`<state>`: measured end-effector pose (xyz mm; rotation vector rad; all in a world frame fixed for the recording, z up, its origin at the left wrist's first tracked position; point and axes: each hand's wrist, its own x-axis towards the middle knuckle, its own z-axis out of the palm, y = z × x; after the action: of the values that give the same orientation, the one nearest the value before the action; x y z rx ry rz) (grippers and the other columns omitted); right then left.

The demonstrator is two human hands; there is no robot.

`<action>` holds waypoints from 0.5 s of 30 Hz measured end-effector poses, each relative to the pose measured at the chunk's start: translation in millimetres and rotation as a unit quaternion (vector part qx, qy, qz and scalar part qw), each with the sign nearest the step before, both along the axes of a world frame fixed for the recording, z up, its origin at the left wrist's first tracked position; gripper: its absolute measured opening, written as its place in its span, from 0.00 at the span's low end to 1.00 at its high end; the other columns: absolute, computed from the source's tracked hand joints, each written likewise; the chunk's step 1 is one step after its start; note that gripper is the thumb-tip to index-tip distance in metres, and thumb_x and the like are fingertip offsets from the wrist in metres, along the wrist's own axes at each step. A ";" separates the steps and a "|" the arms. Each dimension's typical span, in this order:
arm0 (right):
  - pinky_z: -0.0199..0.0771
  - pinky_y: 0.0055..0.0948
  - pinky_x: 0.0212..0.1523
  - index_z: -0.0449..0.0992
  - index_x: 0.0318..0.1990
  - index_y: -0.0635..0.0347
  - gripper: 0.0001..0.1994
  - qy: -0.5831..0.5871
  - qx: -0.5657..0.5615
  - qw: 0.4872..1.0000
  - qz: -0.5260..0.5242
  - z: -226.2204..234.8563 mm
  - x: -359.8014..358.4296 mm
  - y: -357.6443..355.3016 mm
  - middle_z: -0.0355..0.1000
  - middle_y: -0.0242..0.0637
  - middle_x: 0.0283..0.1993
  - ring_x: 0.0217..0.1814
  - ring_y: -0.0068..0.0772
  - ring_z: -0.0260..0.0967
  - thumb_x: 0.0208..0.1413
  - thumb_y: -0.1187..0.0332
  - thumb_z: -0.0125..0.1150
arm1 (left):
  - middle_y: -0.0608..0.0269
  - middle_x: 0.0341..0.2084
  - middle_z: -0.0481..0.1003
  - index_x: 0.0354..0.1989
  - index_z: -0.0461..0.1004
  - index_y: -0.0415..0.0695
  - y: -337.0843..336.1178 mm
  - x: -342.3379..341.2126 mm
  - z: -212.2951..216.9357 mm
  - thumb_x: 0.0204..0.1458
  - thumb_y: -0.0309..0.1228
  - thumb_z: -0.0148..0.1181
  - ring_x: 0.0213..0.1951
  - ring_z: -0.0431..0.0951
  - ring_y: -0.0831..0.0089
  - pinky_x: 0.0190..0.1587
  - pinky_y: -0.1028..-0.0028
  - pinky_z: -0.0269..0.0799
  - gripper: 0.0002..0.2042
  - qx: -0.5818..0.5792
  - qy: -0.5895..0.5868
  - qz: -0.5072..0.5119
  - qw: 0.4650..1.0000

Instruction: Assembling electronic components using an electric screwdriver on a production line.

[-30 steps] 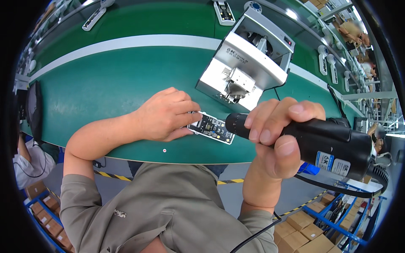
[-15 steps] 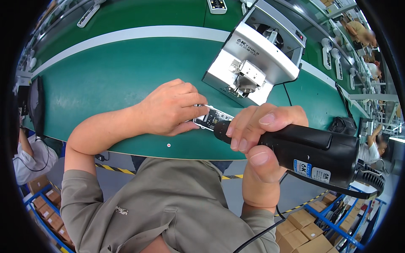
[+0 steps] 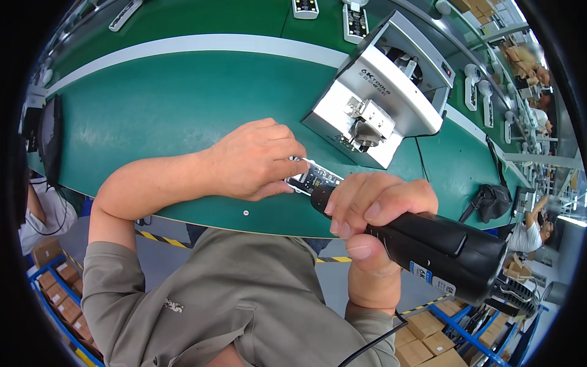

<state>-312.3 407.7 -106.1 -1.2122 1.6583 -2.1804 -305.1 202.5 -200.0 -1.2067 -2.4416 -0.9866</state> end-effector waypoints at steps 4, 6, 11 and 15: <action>0.72 0.28 0.29 0.66 0.42 0.55 0.17 -0.049 -0.039 0.997 -0.053 9.6 7.0 3.2 0.68 0.31 0.23 0.22 0.27 0.67 0.49 0.68 0.68 | 0.65 0.39 0.71 0.39 0.76 0.45 0.9 1.0 0.5 0.42 0.35 0.64 0.38 0.68 0.67 0.44 0.70 0.64 0.15 0.001 0.013 0.005 1.000; 0.72 0.28 0.31 0.66 0.42 0.55 0.15 -0.012 -0.065 0.993 -0.094 25.1 2.4 4.4 0.68 0.31 0.24 0.22 0.27 0.67 0.51 0.67 0.66 | 0.65 0.36 0.71 0.38 0.76 0.45 2.1 1.3 0.3 0.42 0.36 0.64 0.38 0.68 0.68 0.44 0.70 0.63 0.15 0.002 0.021 0.013 1.000; 0.71 0.29 0.33 0.66 0.43 0.55 0.12 0.114 -0.075 0.979 -0.149 36.4 -21.8 15.6 0.68 0.32 0.26 0.24 0.27 0.67 0.55 0.65 0.60 | 0.65 0.39 0.71 0.39 0.76 0.45 0.7 2.4 3.7 0.43 0.35 0.64 0.39 0.68 0.67 0.44 0.70 0.64 0.14 -0.012 0.015 0.011 1.000; 0.71 0.28 0.33 0.66 0.42 0.56 0.11 0.147 -0.061 0.977 -0.144 35.4 -32.3 14.5 0.68 0.33 0.26 0.24 0.27 0.66 0.55 0.66 0.59 | 0.65 0.41 0.72 0.39 0.75 0.45 1.2 2.7 2.6 0.43 0.35 0.63 0.39 0.68 0.67 0.45 0.70 0.64 0.14 -0.018 0.012 0.008 1.000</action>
<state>-344.6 422.3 -70.7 -1.4698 1.9481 -2.3968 -302.3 203.7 -197.4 -1.2008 -2.4571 -0.9216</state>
